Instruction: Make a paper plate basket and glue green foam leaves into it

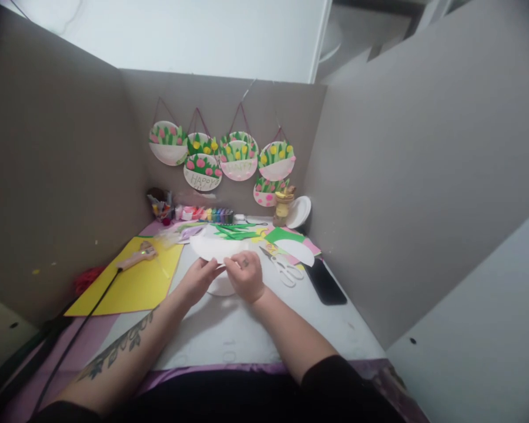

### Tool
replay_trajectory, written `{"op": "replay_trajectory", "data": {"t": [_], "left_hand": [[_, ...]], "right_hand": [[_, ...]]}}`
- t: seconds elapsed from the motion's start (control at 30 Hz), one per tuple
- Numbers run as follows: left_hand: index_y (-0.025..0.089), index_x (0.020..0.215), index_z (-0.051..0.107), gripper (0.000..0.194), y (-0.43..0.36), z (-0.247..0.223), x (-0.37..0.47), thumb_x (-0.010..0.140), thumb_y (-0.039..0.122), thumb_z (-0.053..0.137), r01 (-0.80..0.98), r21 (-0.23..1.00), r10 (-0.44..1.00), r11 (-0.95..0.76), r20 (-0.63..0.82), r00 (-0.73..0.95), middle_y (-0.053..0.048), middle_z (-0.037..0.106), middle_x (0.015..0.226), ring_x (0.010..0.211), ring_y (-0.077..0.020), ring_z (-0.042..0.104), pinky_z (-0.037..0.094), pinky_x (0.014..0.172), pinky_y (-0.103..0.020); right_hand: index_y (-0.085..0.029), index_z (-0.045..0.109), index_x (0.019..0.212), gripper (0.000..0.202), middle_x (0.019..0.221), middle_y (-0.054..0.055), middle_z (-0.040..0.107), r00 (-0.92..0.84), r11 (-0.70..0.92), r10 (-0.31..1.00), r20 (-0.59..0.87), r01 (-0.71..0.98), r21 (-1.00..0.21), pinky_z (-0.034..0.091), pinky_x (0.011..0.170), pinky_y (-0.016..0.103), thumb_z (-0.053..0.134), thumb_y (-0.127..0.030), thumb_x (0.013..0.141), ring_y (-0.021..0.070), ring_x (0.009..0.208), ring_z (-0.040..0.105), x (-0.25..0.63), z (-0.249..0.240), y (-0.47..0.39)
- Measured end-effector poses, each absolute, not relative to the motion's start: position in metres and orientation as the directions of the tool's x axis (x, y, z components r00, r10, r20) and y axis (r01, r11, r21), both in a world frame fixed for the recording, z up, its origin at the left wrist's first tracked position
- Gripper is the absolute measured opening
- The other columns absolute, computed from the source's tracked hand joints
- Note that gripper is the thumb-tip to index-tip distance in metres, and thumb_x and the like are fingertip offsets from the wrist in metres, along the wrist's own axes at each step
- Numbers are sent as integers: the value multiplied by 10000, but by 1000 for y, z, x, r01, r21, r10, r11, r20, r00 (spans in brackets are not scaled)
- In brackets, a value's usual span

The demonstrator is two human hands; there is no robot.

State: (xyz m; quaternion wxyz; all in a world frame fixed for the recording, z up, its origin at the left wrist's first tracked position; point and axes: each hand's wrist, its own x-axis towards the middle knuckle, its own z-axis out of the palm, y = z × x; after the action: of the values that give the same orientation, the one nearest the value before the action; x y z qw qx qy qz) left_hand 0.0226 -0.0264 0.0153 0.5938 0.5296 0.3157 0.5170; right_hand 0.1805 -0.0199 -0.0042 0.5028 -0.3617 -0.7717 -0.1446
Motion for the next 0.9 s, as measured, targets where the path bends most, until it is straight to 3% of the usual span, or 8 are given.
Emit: {"op": "replay_trajectory", "data": {"t": [0.07, 0.17, 0.27, 0.33, 0.43, 0.53, 0.63, 0.9], "left_hand": [[137, 1038, 560, 445, -26, 13, 25, 756, 479, 596, -320, 943, 974, -90, 151, 171, -109, 639, 1027, 899, -187, 601, 466, 807, -314], [146, 982, 548, 407, -20, 10, 18, 735, 465, 600, -195, 974, 990, -117, 130, 53, -58, 636, 881, 772, -159, 592, 483, 690, -280], [156, 885, 549, 349, -14, 11, 7, 710, 450, 619, 41, 976, 976, -212, 210, 61, -15, 599, 756, 684, -136, 554, 448, 593, -236], [155, 827, 551, 315, -14, 14, 3, 721, 446, 609, 95, 965, 966, -246, 236, 103, 0, 574, 705, 651, -125, 532, 430, 574, -226], [145, 795, 557, 323, -17, 16, 5, 730, 457, 610, 29, 980, 970, -198, 191, 152, 1, 568, 691, 642, -119, 524, 437, 587, -231], [139, 785, 565, 368, -19, 16, 7, 697, 485, 651, -67, 992, 971, -104, 116, 208, 1, 575, 681, 631, -117, 528, 452, 609, -247], [137, 815, 578, 406, -18, 16, 6, 645, 481, 711, -159, 987, 962, -16, 58, 268, -8, 599, 724, 662, -124, 549, 466, 652, -265], [129, 809, 604, 359, -18, 15, 3, 624, 394, 761, -272, 958, 922, 87, 26, 386, -6, 589, 704, 620, -96, 521, 417, 613, -225]], "right_hand": [[-245, 672, 948, 195, 832, 60, 630, -329, 728, 405, 853, 681, -83, 398, 815, 378, 525, -184, 835, 206, 852, 533, 174, -5, -22], [-222, 627, 1077, 262, 957, 83, 619, -290, 743, 464, 837, 642, -189, 403, 884, 409, 535, -249, 833, 224, 947, 532, 171, -3, -22], [-187, 578, 1147, 379, 1099, 119, 590, -57, 670, 590, 806, 592, -449, 387, 948, 455, 585, -313, 789, 260, 1071, 508, 175, 1, -18], [-178, 583, 1120, 406, 1098, 117, 609, 26, 588, 749, 662, 433, -683, 432, 900, 437, 619, -346, 752, 265, 1044, 540, 178, 2, -15], [-169, 616, 1016, 373, 973, 87, 675, -115, 349, 932, 343, 39, -936, 500, 744, 355, 658, -376, 709, 235, 863, 622, 178, 0, -12], [-163, 638, 930, 361, 876, 63, 700, -214, 134, 960, 179, -206, -969, 509, 685, 327, 718, -371, 646, 219, 756, 646, 174, -3, -12], [-167, 637, 903, 391, 829, 48, 707, -229, 41, 965, 125, -339, -940, 517, 680, 329, 757, -372, 592, 213, 716, 655, 173, -2, -14], [-154, 637, 930, 480, 795, 66, 710, -361, -79, 928, 91, -432, -899, 528, 628, 323, 809, -381, 543, 203, 665, 658, 175, 0, -17]]}}
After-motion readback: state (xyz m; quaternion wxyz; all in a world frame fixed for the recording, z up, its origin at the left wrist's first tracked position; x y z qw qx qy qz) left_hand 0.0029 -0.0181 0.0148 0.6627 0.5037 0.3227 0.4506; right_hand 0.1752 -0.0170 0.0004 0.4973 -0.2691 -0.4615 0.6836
